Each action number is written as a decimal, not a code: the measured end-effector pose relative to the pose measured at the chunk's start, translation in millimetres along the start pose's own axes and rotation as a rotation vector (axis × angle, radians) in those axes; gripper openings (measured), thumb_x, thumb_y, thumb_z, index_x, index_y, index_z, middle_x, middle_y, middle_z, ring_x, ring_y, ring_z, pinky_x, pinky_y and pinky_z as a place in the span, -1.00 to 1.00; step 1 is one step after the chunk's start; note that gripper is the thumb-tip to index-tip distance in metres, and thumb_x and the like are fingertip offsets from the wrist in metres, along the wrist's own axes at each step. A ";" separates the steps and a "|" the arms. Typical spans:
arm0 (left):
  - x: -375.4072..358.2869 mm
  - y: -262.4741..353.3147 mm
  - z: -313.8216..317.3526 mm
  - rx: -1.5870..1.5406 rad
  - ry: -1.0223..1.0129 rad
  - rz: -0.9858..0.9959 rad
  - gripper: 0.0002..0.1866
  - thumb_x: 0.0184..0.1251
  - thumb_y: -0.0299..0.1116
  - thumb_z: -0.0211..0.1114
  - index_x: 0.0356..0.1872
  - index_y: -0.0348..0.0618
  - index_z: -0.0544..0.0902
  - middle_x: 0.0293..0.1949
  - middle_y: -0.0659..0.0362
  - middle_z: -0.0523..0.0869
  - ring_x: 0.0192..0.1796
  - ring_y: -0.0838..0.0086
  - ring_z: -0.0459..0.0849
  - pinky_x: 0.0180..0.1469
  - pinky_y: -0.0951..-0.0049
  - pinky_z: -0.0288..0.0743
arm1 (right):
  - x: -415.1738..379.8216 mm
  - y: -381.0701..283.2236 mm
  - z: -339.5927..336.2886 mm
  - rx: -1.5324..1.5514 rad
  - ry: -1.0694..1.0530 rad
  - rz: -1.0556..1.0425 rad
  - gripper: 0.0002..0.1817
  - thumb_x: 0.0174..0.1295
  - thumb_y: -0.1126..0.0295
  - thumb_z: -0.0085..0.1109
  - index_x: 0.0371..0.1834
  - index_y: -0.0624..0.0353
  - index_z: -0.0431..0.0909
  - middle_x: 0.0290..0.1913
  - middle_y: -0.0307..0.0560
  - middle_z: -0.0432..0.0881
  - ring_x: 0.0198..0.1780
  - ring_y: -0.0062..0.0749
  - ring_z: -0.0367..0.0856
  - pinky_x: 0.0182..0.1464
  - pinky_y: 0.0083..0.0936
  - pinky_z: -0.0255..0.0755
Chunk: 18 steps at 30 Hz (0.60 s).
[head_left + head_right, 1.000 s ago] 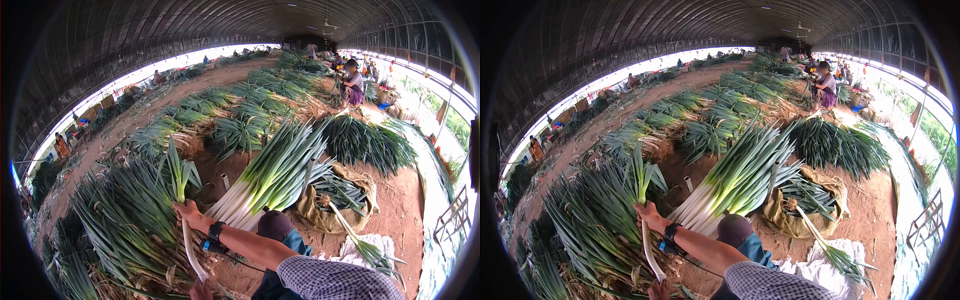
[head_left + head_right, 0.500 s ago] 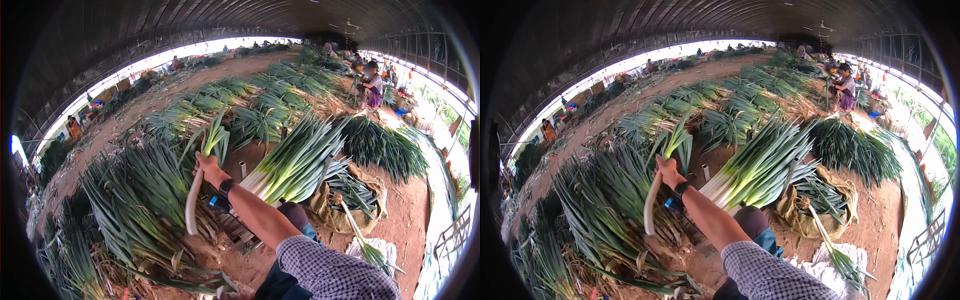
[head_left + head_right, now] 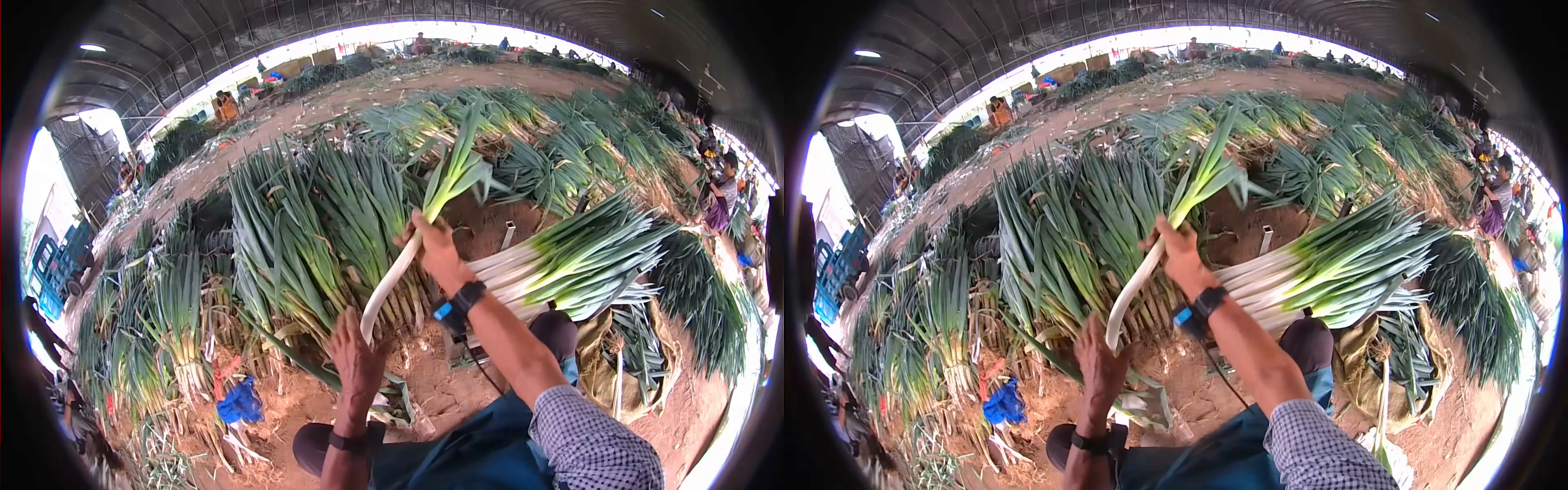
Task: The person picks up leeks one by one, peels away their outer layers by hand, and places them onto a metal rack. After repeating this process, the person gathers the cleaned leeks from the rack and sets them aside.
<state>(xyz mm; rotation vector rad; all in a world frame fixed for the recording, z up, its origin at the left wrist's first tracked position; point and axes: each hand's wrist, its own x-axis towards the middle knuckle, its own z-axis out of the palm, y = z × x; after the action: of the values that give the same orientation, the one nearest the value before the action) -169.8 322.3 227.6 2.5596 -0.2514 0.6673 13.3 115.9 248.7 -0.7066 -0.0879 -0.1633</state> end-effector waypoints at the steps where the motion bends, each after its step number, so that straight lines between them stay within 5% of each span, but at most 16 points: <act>1: -6.1 -12.7 24.9 -0.218 0.028 0.007 -0.32 0.23 -0.32 0.47 0.32 -0.31 0.38 0.09 -0.12 0.61 0.02 -0.02 0.62 0.00 0.13 0.52 | -10.7 0.8 6.3 -0.008 -0.018 0.023 -0.72 0.41 0.20 0.24 -0.18 0.20 0.47 -0.38 -0.06 0.55 -0.37 -0.23 0.62 -0.10 0.00 0.70; 4: -20.5 -20.3 43.7 -0.559 0.084 -0.107 -0.64 0.46 -0.24 0.27 0.05 -0.35 0.54 -0.34 0.05 0.64 -0.38 0.25 0.61 -0.36 0.30 0.46 | -21.9 -14.8 8.7 0.248 -0.218 0.264 -0.56 0.47 -0.01 0.09 -0.11 0.22 0.43 -0.27 0.06 0.57 -0.23 -0.08 0.64 0.08 0.11 0.61; 7: -33.3 6.9 22.4 -0.809 -0.031 -0.299 -0.62 0.59 -0.13 0.10 -0.11 -0.34 0.61 -0.51 0.19 0.57 -0.51 0.48 0.53 -0.46 0.43 0.35 | -17.6 -26.2 4.8 0.258 -0.220 0.272 -0.44 0.49 -0.14 -0.04 -0.12 0.27 0.41 -0.16 0.17 0.59 -0.09 0.03 0.63 0.22 0.16 0.50; 13: -70.4 -1.3 36.9 -1.398 -0.376 -0.669 -0.56 0.65 -0.08 -0.01 -0.12 -0.31 0.63 -0.56 0.23 0.54 -0.65 0.59 0.43 -0.63 0.54 0.27 | -18.1 -25.4 -19.5 0.186 -0.237 0.242 -0.62 0.48 0.18 0.11 0.05 0.34 0.50 -0.03 0.17 0.66 -0.02 -0.01 0.69 0.16 0.02 0.60; 14: -72.4 -6.9 39.0 -1.354 -0.539 -0.720 -0.54 0.66 -0.03 -0.03 -0.16 -0.27 0.61 -0.54 0.23 0.56 -0.62 0.59 0.44 -0.60 0.54 0.31 | -22.0 -25.6 -23.1 0.127 -0.275 0.238 -0.64 0.46 0.21 0.15 0.06 0.32 0.52 -0.02 0.15 0.67 0.00 -0.04 0.69 0.16 0.02 0.60; 17: -73.3 1.5 53.2 -1.208 -0.532 -0.684 -0.54 0.64 0.01 -0.02 -0.20 -0.22 0.59 -0.52 0.26 0.56 -0.57 0.61 0.48 -0.53 0.53 0.36 | -25.9 -25.3 -21.2 0.059 -0.246 0.214 -0.73 0.40 0.36 0.24 0.05 0.27 0.57 -0.07 0.08 0.71 -0.09 -0.12 0.74 0.02 -0.09 0.70; 18: -55.8 20.1 31.6 -1.097 -0.549 -0.536 -0.57 0.61 0.01 0.03 -0.22 -0.17 0.58 -0.52 0.30 0.55 -0.52 0.62 0.52 -0.49 0.54 0.38 | -27.9 -23.0 -19.9 0.038 -0.223 0.199 -0.75 0.38 0.38 0.26 0.04 0.27 0.57 -0.10 0.06 0.71 -0.12 -0.13 0.75 -0.02 -0.11 0.71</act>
<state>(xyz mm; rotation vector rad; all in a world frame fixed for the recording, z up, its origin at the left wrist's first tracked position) -210.8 292.3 183.6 1.5504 -0.0550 -0.3408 -17.7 89.0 244.5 -0.6898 -0.2321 0.1082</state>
